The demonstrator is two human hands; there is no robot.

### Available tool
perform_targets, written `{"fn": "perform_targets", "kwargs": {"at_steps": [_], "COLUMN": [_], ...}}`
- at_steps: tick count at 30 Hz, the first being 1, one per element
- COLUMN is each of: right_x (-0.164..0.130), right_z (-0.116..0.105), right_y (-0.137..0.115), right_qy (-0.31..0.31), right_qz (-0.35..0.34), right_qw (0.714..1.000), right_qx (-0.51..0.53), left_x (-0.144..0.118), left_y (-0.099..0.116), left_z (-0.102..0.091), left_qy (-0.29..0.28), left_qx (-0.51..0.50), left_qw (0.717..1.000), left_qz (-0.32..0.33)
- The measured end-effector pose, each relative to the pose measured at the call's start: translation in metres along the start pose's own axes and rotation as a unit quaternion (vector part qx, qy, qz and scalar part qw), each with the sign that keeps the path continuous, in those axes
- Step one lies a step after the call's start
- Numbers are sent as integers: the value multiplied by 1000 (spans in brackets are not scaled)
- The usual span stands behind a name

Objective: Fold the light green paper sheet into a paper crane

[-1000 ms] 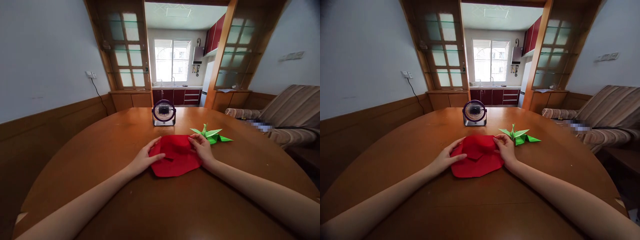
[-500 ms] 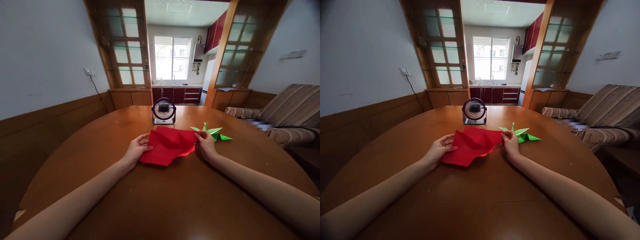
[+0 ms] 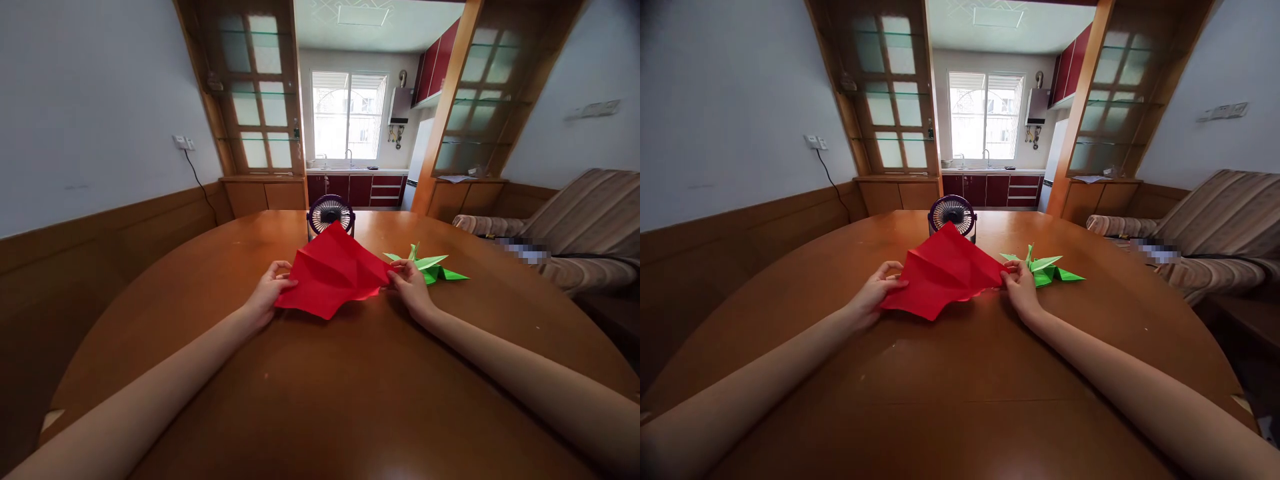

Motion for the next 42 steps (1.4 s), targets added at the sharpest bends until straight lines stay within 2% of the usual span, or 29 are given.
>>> {"fn": "perform_targets", "kwargs": {"at_steps": [4,6,10,13,17,20,23,25,26,27,29,30,31,32,34,36,38,40,42], "right_x": [-5,-12,-23,-18,-6,-5,-12,-18,-20,-22,-24,-25,-25,-25,-25,-24,-26,-31,-38], "right_z": [12,23,39,32,17,19,29,36,38,39,39,39,38,38,38,40,45,53,60], "right_y": [-8,-12,-15,-18,-16,-18,-18,-15,-13,-12,-8,-6,-3,-2,-1,-10,-29,-49,-59], "right_qy": [-42,-76,-130,-122,-93,-102,-130,-138,-136,-130,-116,-110,-105,-101,-102,-119,-155,-195,-227], "right_qz": [-11,-4,14,-20,-57,-79,-49,-5,14,29,46,51,54,55,48,7,-78,-178,-243], "right_qw": [999,996,991,992,992,989,990,990,989,989,990,990,991,991,992,993,983,953,917], "right_qx": [20,39,36,-4,-56,-78,-26,29,48,60,68,68,66,63,48,12,-59,-150,-220], "left_x": [-8,-12,-15,-13,-11,-7,-1,2,1,-4,-25,-37,-45,-51,-55,-55,-50,-43,-39], "left_y": [-14,-16,-22,-20,-12,-11,-13,-7,2,16,40,45,41,32,16,4,1,5,13], "left_z": [21,28,29,26,22,18,13,7,5,6,23,37,52,65,78,83,79,71,61], "left_qy": [-62,-73,-69,-70,-87,-84,-67,-35,-10,14,30,12,-31,-82,-136,-165,-162,-138,-107], "left_qx": [5,2,-4,-31,-52,-49,0,99,168,243,384,440,483,520,554,558,533,491,455], "left_qw": [997,996,995,992,990,992,996,994,984,962,879,832,796,770,750,749,772,806,831], "left_qz": [-38,-43,-77,-98,-98,-83,-52,-2,52,124,282,339,364,361,334,318,305,299,302]}}
Point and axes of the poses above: each hand's wrist, its own x-axis towards the middle knuckle, its own z-axis out of the palm, y = z × x, the point moved 10 cm from there along x, towards the middle knuckle, and after that the axes turned 6 degrees about -z, right-handed, at the moved point
